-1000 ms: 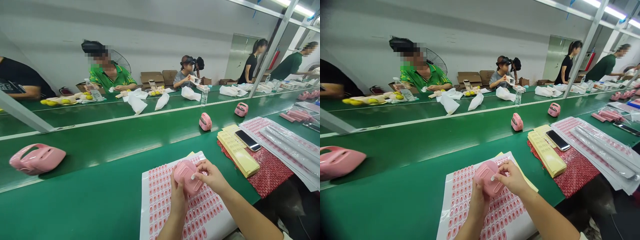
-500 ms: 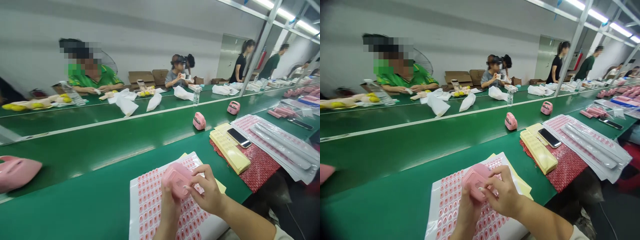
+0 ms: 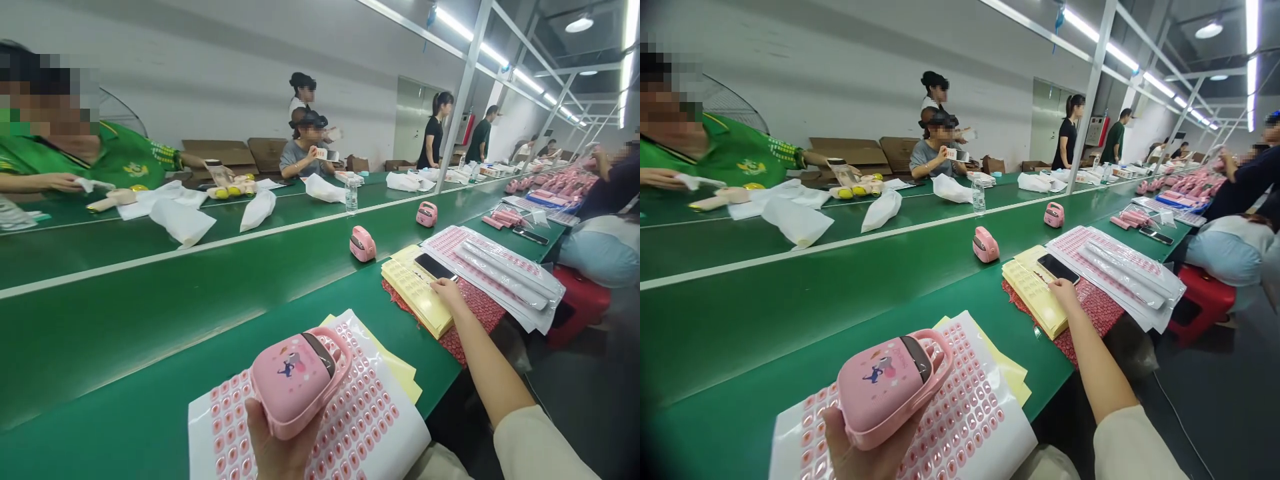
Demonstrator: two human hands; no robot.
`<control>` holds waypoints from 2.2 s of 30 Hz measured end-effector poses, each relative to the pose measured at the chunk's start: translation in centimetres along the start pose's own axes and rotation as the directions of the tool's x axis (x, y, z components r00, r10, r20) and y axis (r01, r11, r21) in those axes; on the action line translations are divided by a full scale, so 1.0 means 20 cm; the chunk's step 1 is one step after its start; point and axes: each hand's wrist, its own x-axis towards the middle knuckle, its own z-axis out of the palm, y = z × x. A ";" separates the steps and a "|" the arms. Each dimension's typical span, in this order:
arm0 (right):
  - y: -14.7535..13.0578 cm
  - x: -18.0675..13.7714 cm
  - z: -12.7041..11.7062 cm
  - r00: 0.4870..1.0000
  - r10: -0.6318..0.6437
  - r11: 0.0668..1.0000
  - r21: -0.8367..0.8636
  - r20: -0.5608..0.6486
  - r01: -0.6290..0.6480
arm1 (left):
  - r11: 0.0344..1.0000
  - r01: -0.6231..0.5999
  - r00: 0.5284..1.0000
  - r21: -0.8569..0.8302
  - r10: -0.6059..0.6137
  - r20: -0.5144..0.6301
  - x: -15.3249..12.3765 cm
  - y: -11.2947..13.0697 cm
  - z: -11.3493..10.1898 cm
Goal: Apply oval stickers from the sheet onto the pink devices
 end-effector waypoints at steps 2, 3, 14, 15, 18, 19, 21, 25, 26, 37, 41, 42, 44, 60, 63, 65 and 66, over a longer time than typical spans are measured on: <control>-0.02 0.00 0.01 0.999 -0.027 0.998 -0.054 -0.023 0.026 | 0.999 -0.038 0.999 0.005 0.038 -0.001 0.01 0.01 0.02; -0.03 -0.01 0.01 0.998 -0.057 0.996 -0.077 -0.039 0.054 | 0.998 -0.056 0.998 0.014 0.056 -0.002 0.01 0.01 0.03; 0.01 -1.04 0.20 0.284 -0.705 0.611 0.354 0.649 0.708 | 0.996 -0.087 0.996 0.020 0.087 0.007 0.00 0.01 0.15; 0.03 -1.09 0.22 0.287 -0.693 0.610 0.324 0.661 0.723 | 0.995 -0.097 0.995 0.027 0.097 0.009 0.00 0.01 0.16; 0.07 -1.13 0.27 0.328 -0.691 0.584 0.231 0.644 0.778 | 0.988 -0.139 0.990 0.060 0.138 0.014 -0.01 0.03 0.21; 0.07 -1.12 0.28 0.324 -0.700 0.567 0.219 0.637 0.794 | 0.985 -0.149 0.989 0.083 0.149 0.012 -0.02 0.03 0.23; 0.07 -1.10 0.29 0.293 -0.718 0.527 0.218 0.631 0.821 | 0.976 -0.174 0.984 0.134 0.175 0.001 -0.06 0.06 0.28; 0.10 -1.11 0.26 0.221 -0.757 0.439 0.229 0.615 0.869 | 0.969 -0.194 0.981 0.154 0.196 0.000 -0.20 0.09 0.30; 0.12 -1.13 0.26 0.204 -0.769 0.416 0.232 0.605 0.879 | 0.975 -0.165 0.986 0.146 0.168 -0.007 -0.25 0.10 0.28; 0.18 -1.21 0.34 0.232 -0.926 0.271 0.099 0.298 0.957 | 0.988 -0.149 0.972 0.034 0.153 -0.177 -0.41 0.11 0.01; 0.19 -1.21 0.36 0.103 -0.983 0.126 0.146 0.154 0.981 | 0.988 -0.078 0.993 -0.131 0.089 0.081 -0.35 0.09 -0.07; 0.20 -1.21 0.36 0.106 -0.983 0.129 0.156 0.149 0.979 | 0.984 -0.052 0.985 -0.170 0.078 0.151 -0.33 0.08 -0.08; 0.19 -1.21 0.35 0.159 -0.974 0.193 0.222 0.163 0.956 | 0.974 -0.029 0.961 -0.223 0.089 0.262 -0.30 0.05 -0.08; -0.43 -1.06 0.33 0.887 -0.354 0.646 0.763 0.297 0.002 | 0.905 0.123 0.929 -0.408 0.040 0.369 -0.20 -0.19 0.11; -0.42 -1.07 0.35 0.871 -0.380 0.682 0.730 0.313 0.035 | 0.891 0.149 0.928 -0.430 0.024 0.371 -0.21 -0.19 0.11; -0.41 -1.07 0.35 0.854 -0.411 0.698 0.713 0.319 0.070 | 0.884 0.156 0.923 -0.441 0.028 0.383 -0.21 -0.18 0.11; -0.41 -1.06 0.35 0.848 -0.425 0.701 0.708 0.316 0.088 | 0.882 0.162 0.923 -0.443 0.023 0.383 -0.21 -0.18 0.11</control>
